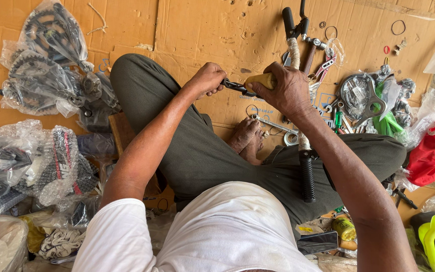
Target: The person sits on the floor and assembles a bicycle handlebar by attaching brake levers and grips. They use a hammer to tap the grips into place and a screwdriver to tighten the brake lever bolts.
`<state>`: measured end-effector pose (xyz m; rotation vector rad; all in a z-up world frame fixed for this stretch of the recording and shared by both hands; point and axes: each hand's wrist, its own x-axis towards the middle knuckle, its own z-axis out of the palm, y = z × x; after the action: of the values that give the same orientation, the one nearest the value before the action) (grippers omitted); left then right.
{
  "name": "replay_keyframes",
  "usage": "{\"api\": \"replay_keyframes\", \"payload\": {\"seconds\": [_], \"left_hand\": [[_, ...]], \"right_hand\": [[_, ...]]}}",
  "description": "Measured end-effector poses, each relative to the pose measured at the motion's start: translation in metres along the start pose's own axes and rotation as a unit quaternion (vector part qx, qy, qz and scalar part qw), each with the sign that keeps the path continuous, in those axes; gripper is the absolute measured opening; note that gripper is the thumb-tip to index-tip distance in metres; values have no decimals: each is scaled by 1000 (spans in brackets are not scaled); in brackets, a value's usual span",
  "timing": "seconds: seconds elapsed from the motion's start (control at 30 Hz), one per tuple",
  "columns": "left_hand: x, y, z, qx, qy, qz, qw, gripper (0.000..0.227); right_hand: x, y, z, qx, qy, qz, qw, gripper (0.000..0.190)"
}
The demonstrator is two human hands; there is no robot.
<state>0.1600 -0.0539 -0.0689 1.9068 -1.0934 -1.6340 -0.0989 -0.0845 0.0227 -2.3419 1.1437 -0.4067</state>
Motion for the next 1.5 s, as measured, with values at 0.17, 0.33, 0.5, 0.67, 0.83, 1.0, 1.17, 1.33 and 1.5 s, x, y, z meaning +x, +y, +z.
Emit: {"api": "replay_keyframes", "payload": {"seconds": [0.17,0.33,0.5,0.67,0.83,1.0,1.17,1.33,1.5], "left_hand": [[-2,0,1,8,4,7,1000,25],[-2,2,1,4,3,5,1000,23],[-4,2,-1,9,4,1,1000,23],[-7,7,0,11,9,1,1000,22],[-11,8,-1,10,8,-2,1000,22],[-10,9,-1,23,7,12,1000,23],[-14,7,-2,41,15,40,998,21],[-14,4,-3,47,16,75,996,23],[-8,-10,-5,24,-3,102,994,24]], "right_hand": [[-2,1,-1,-2,4,9,1000,56],[-3,2,-1,15,8,3,1000,54],[-3,2,-1,14,-12,15,1000,54],[-2,5,0,1,-2,21,1000,54],[-1,6,5,-4,-2,4,1000,55],[-2,15,4,13,-1,26,1000,55],[-6,34,6,59,-21,57,996,52],[-14,87,-2,291,69,88,950,49],[-42,170,-25,632,153,171,740,39]]}}
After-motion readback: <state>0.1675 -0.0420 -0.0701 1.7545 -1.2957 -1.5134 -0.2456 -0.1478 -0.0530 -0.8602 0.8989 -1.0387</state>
